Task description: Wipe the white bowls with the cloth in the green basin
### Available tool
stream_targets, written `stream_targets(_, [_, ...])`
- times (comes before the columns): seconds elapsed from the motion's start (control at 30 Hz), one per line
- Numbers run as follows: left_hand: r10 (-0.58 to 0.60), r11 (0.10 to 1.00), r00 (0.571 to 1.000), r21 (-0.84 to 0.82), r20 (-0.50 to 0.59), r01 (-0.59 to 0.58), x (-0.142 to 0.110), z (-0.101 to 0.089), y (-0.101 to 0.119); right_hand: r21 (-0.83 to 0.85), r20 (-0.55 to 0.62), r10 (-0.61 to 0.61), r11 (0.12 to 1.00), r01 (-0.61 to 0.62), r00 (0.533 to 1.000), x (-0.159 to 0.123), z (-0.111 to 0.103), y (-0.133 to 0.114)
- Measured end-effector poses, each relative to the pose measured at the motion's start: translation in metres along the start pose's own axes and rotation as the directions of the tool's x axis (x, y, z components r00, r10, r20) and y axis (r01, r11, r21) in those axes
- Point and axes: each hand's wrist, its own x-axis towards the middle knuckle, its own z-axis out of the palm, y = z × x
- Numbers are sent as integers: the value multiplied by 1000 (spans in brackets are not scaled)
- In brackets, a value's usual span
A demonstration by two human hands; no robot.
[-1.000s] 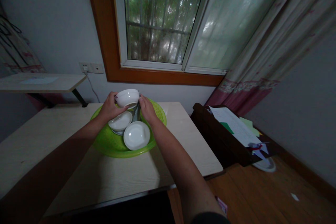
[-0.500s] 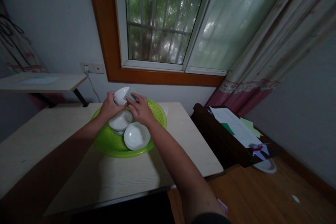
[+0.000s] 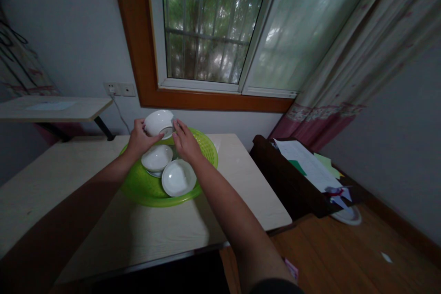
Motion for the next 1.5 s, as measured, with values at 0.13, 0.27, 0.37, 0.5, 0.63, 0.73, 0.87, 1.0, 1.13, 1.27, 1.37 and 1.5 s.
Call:
stream_targets(0.13, [-16, 1000, 1000, -10, -2, 16, 0, 0, -2, 46, 48, 122, 991, -124, 991, -2, 7, 4])
stream_targets(0.27, [-32, 999, 999, -8, 8, 32, 0, 0, -2, 60, 72, 137, 988, -141, 988, -4, 9, 7])
stream_targets(0.37, [-44, 999, 999, 1, 3, 44, 1, 0, -1, 46, 67, 45, 998, -48, 997, -4, 6, 5])
stream_targets(0.5, [-56, 998, 998, 13, 17, 56, 0, -1, 2, -36, 72, -113, 993, 116, 991, -3, 1, -4])
stream_targets(0.63, [-50, 998, 997, 26, 54, 49, -1, -1, 7, -139, 108, -203, 966, 217, 973, -3, -1, -10])
stream_targets(0.73, [-36, 998, 997, 52, 74, 32, -1, 0, 7, -181, 153, -246, 945, 272, 957, -3, -1, -13])
stream_targets(0.87, [-8, 996, 991, 89, 133, -4, -1, 1, 3, -197, 182, -276, 930, 310, 944, -3, -1, -17])
stream_targets(1.0, [56, 993, 972, 90, 229, -78, -4, 2, 2, -173, 135, -249, 947, 271, 959, -2, -3, -17])
stream_targets(1.13, [97, 987, 951, 95, 295, -130, -8, 3, 4, -75, 52, -151, 985, 154, 987, 0, -4, -10])
stream_targets(1.27, [134, 981, 946, 94, 294, -168, -8, 3, 4, 62, -29, 43, 997, -41, 999, 1, -1, 2])
stream_targets(1.37, [129, 981, 953, 105, 274, -163, -8, 2, 4, 131, -44, 210, 970, -203, 977, 0, 2, 11])
stream_targets(1.5, [127, 979, 951, 119, 281, -166, -8, 2, 5, 152, -58, 267, 955, -256, 962, -2, 1, 13])
